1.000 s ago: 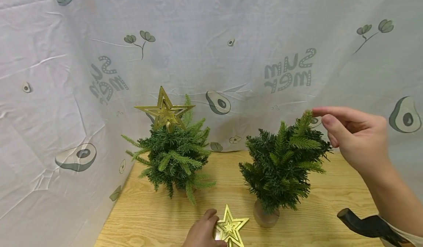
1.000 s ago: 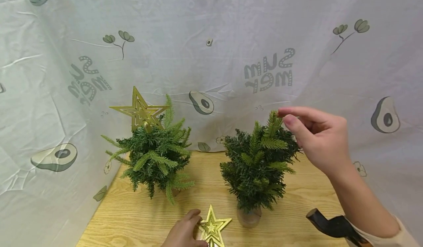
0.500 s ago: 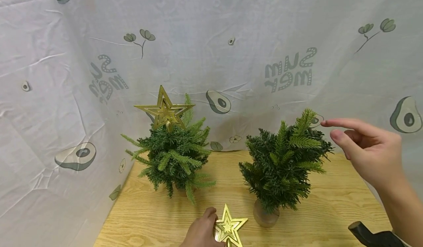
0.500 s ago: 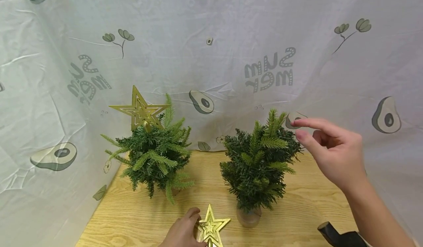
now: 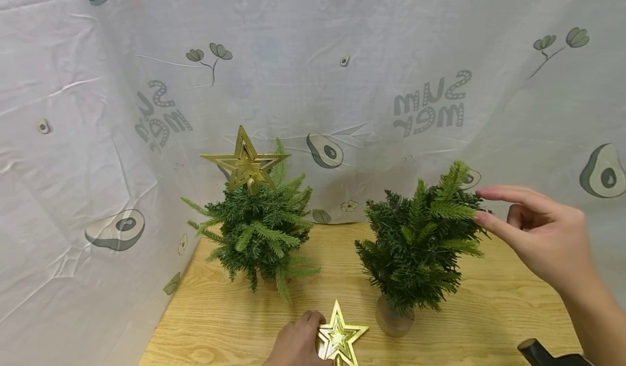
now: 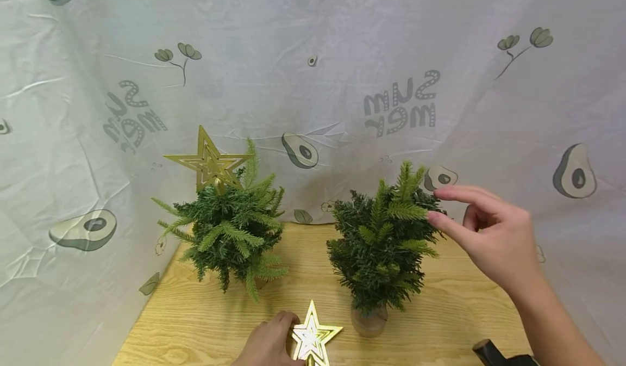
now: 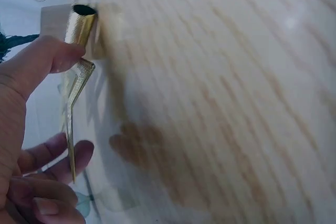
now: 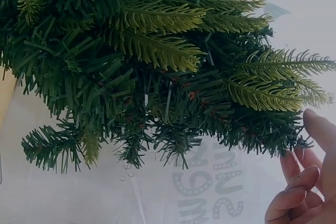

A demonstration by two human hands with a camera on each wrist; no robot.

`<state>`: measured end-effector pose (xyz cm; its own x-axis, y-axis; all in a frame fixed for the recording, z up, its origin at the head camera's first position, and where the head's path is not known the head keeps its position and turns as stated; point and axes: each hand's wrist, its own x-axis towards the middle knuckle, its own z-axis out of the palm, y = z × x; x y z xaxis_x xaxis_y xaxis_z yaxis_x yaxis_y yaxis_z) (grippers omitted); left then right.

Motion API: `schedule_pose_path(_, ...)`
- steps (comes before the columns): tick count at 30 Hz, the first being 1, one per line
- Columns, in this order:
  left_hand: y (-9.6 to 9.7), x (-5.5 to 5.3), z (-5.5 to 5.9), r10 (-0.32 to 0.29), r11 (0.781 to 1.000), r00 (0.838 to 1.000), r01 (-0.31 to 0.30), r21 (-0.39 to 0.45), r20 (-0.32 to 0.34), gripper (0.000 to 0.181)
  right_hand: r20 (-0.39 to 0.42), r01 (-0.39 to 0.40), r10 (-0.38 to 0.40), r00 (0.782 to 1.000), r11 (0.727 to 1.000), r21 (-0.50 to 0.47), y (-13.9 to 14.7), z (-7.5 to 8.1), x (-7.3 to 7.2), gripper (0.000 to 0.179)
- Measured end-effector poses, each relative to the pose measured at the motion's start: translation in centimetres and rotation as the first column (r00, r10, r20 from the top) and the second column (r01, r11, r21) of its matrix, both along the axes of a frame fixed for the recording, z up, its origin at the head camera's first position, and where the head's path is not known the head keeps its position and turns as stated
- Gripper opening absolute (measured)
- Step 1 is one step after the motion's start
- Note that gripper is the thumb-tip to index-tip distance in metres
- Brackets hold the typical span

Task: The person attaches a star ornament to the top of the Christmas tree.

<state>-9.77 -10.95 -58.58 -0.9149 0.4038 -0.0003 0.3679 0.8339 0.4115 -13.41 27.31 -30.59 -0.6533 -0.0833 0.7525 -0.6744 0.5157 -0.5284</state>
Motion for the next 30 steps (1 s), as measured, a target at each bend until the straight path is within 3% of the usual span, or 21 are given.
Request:
schedule_pose_path(7, -0.3, -0.2, 0.6, -0.028, 1.000, 1.000, 0.028, -0.001, -0.012, 0.073, 0.067, 0.057, -0.057, 0.996, 0.998, 0.000, 0.5, -0.6, 0.0, 0.039)
schedule_pose_path(13, -0.5, -0.1, 0.6, -0.025, 0.997, 0.998, 0.028, 0.069, -0.049, 0.064, 0.108, 0.078, -0.078, 0.991, 0.997, 0.006, 0.9, -1.0, 0.0, 0.035)
schedule_pose_path(17, -0.8, 0.0, 0.4, -0.011, 0.987, 0.997, 0.022, 0.158, -0.070, 0.058, 0.142, 0.115, -0.115, 0.983, 0.993, 0.013, 0.8, -1.1, 0.2, 0.030)
schedule_pose_path(25, -1.4, 0.0, 0.3, -0.049, 0.917, 0.997, 0.069, 0.393, -0.061, 0.034, 0.148, 0.126, -0.125, 0.981, 0.992, 0.002, 0.8, -1.5, 0.3, 0.027)
schedule_pose_path(30, -1.6, 0.1, 0.3, -0.074, 0.877, 0.994, 0.104, 0.468, -0.082, 0.026, 0.153, 0.132, -0.130, 0.980, 0.991, -0.002, 0.8, -1.6, 0.3, 0.024)
